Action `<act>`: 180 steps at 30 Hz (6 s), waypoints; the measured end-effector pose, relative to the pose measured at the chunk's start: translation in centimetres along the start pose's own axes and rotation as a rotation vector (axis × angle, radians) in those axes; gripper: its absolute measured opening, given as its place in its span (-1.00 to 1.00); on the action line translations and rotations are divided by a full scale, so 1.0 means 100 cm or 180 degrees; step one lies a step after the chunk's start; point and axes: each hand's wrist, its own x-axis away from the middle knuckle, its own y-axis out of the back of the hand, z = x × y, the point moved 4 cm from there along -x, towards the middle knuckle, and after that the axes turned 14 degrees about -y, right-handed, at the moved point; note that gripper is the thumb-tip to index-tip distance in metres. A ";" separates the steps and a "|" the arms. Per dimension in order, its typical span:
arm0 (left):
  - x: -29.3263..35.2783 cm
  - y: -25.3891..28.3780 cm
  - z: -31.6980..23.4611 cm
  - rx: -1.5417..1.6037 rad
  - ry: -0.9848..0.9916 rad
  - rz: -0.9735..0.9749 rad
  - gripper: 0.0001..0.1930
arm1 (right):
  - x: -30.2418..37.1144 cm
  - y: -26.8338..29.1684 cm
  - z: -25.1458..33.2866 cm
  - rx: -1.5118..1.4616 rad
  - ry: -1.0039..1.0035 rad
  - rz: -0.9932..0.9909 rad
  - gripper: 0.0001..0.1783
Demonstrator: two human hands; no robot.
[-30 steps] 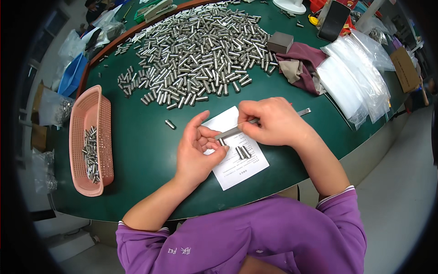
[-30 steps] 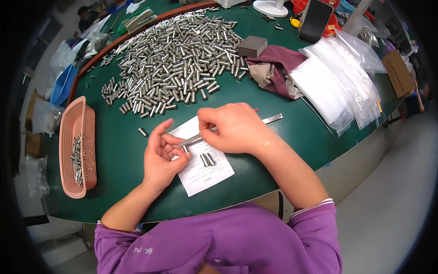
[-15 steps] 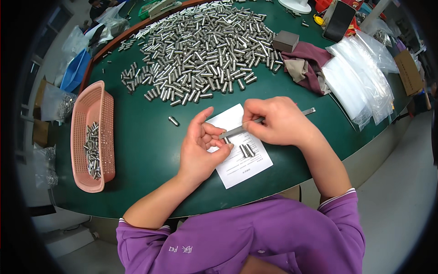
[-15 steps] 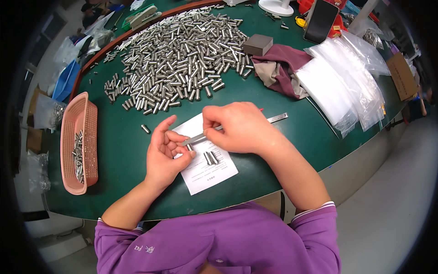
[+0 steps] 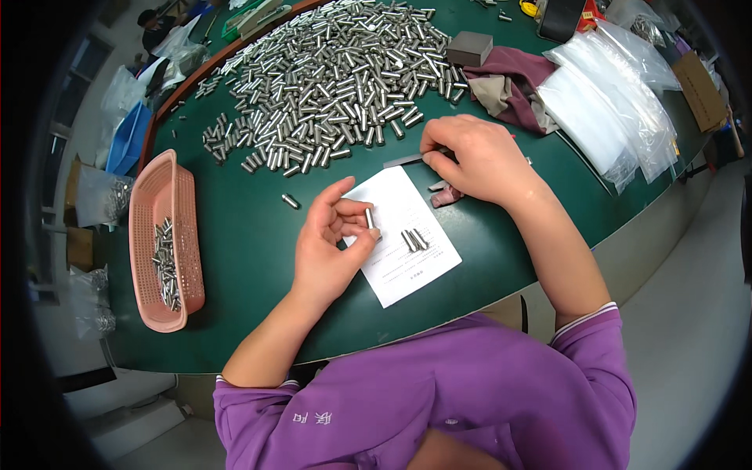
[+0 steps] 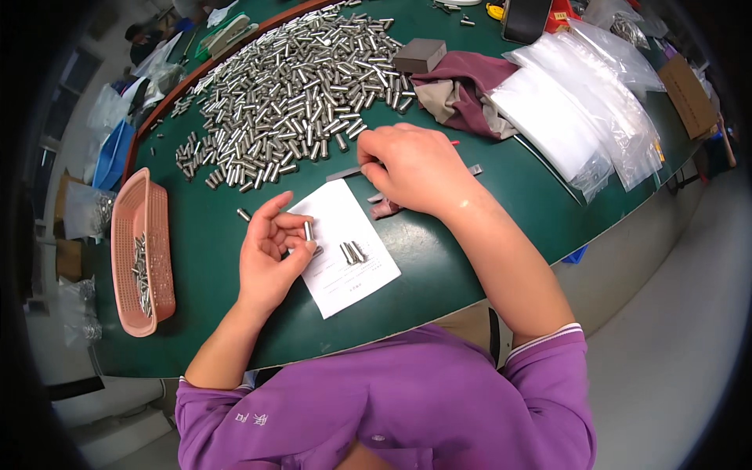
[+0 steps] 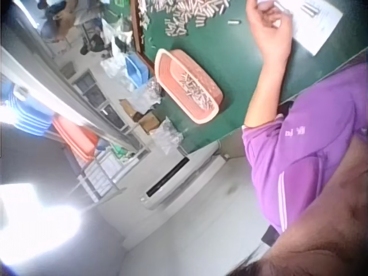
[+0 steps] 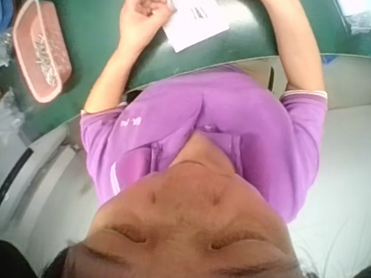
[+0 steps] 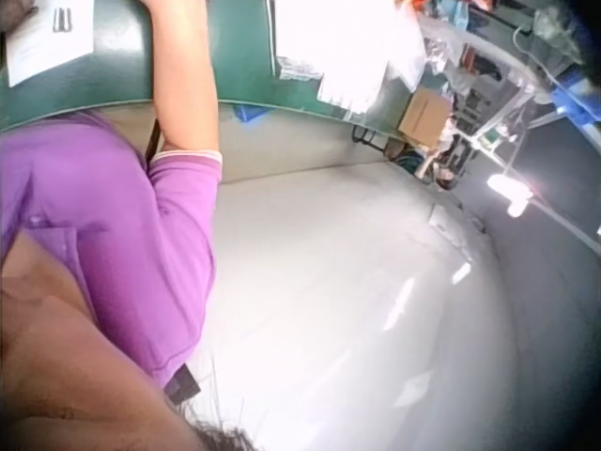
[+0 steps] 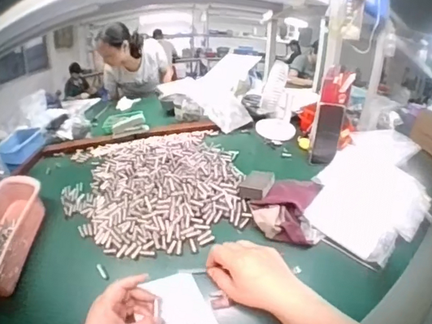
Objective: The person sorts small cylindrical metal parts from a large pile on a green table. They use a metal file to scrape or deburr the parts one by one, then place them onto a white paper sheet. The person occasionally picks up the parts to inspect them before continuing the sorting process.
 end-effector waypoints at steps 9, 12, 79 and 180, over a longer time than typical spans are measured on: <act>0.003 0.003 -0.035 -0.1844 -0.0423 0.1068 -0.70 | 0.049 0.020 0.043 -0.0024 0.0633 0.0521 -0.69; 0.007 -0.002 -0.045 -0.1883 -0.0346 0.1177 -0.69 | 0.070 -0.003 0.049 0.0226 0.0649 0.0662 -0.59; 0.019 -0.012 -0.043 -0.2059 -0.0357 0.1129 -0.66 | 0.089 -0.038 0.061 0.0197 0.0263 0.0143 -0.80; 0.024 -0.013 -0.021 0.0485 0.0425 0.0182 -0.82 | 0.092 -0.022 0.016 -0.3638 -0.1168 0.0819 -0.83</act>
